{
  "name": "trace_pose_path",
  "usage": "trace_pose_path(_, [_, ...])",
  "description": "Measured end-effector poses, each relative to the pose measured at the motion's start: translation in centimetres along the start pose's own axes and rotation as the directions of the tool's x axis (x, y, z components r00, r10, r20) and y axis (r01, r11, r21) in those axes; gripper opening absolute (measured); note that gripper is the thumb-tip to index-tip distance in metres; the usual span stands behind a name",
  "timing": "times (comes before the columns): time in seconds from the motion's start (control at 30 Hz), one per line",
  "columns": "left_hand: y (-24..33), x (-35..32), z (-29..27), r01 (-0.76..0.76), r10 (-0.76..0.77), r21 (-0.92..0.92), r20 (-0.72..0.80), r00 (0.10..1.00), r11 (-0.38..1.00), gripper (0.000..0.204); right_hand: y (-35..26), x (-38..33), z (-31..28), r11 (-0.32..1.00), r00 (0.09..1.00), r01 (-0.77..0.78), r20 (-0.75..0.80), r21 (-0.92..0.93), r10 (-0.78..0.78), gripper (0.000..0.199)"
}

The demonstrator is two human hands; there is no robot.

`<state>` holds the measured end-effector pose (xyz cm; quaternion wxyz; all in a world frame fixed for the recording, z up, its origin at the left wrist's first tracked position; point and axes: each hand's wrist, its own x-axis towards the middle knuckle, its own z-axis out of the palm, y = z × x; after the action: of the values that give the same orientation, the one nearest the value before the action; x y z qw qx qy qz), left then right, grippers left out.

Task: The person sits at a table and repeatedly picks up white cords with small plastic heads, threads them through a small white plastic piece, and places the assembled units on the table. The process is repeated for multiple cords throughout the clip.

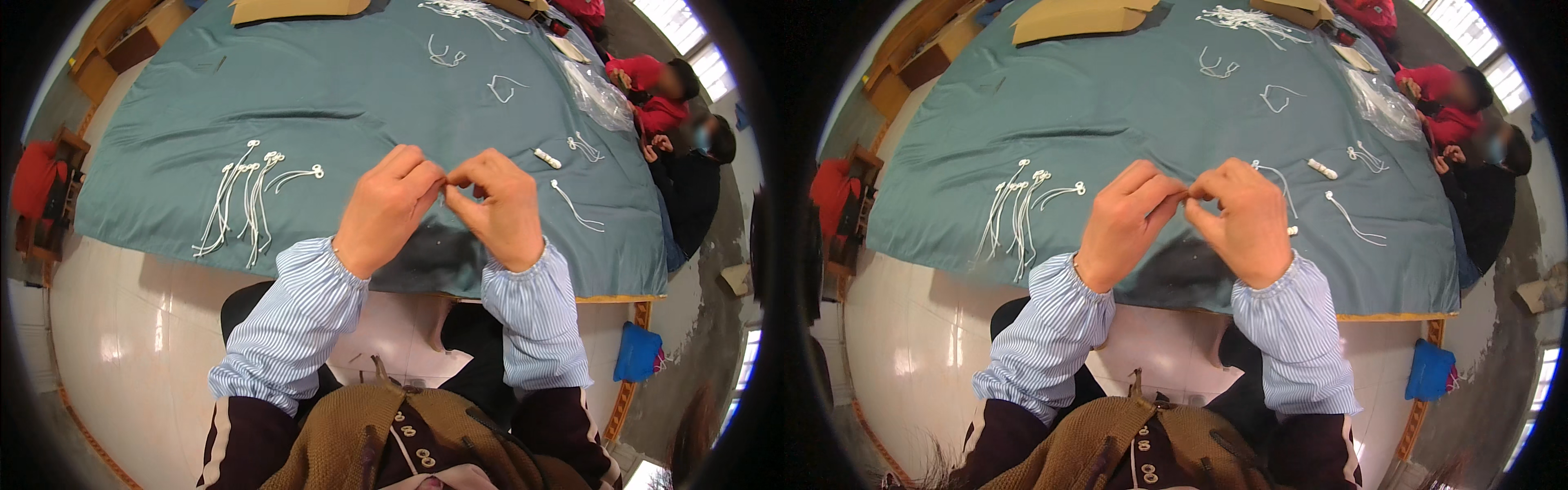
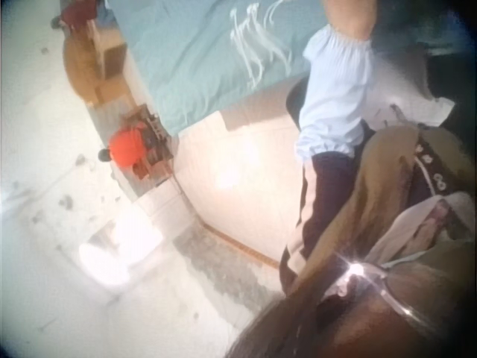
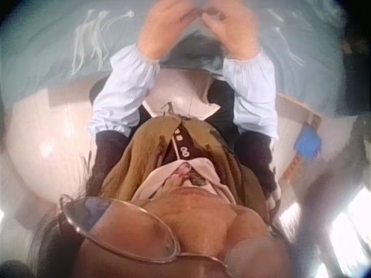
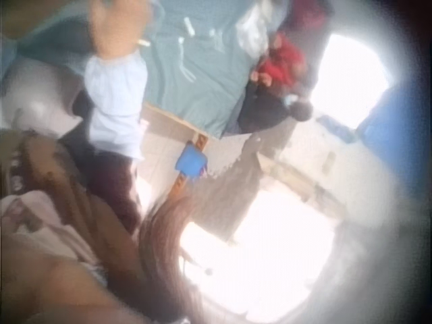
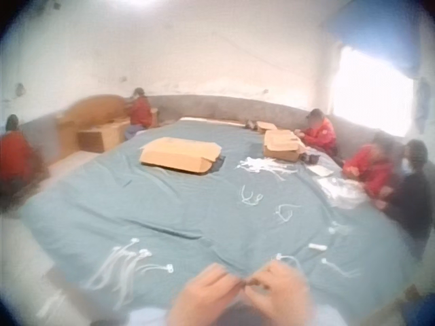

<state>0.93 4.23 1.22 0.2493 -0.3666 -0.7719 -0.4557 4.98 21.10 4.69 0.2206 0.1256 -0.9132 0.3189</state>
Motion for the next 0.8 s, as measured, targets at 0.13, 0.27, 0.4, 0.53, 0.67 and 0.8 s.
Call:
trace_pose_path(0.13, [-0.2,0.0,0.0,-0.003,0.003,-0.052,0.009,1.0,0.999,0.011,-0.1,0.3,-0.3,0.997,0.999,-0.025,0.035,0.066,0.023,0.011])
trace_pose_path(0.27, [-0.5,0.0,0.1,0.0,0.0,-0.03,-0.003,1.0,1.0,0.012,-0.1,0.3,0.3,0.993,0.995,-0.096,0.019,0.068,0.095,0.01])
trace_pose_path(0.4, [-0.3,-0.3,0.1,0.219,-0.226,-0.124,-0.04,0.973,0.968,0.008,-0.1,0.1,1.9,0.967,0.98,-0.142,-0.109,0.211,0.167,0.008])
trace_pose_path(0.53, [-0.1,-0.3,0.9,0.482,-0.55,-0.538,0.04,0.834,0.692,0.01,0.2,-0.3,4.1,0.799,0.926,-0.165,-0.188,0.578,0.328,0.004])
trace_pose_path(0.67, [-0.4,-0.7,1.4,0.546,-0.638,-0.656,0.126,0.76,0.521,0.012,0.7,-0.8,5.6,0.737,0.902,-0.162,-0.204,0.656,0.379,0.005])
trace_pose_path(0.8, [-0.6,-1.0,2.0,0.503,-0.642,-0.671,0.052,0.765,0.545,0.013,0.9,-1.1,6.7,0.702,0.879,-0.102,-0.266,0.705,0.395,0.006])
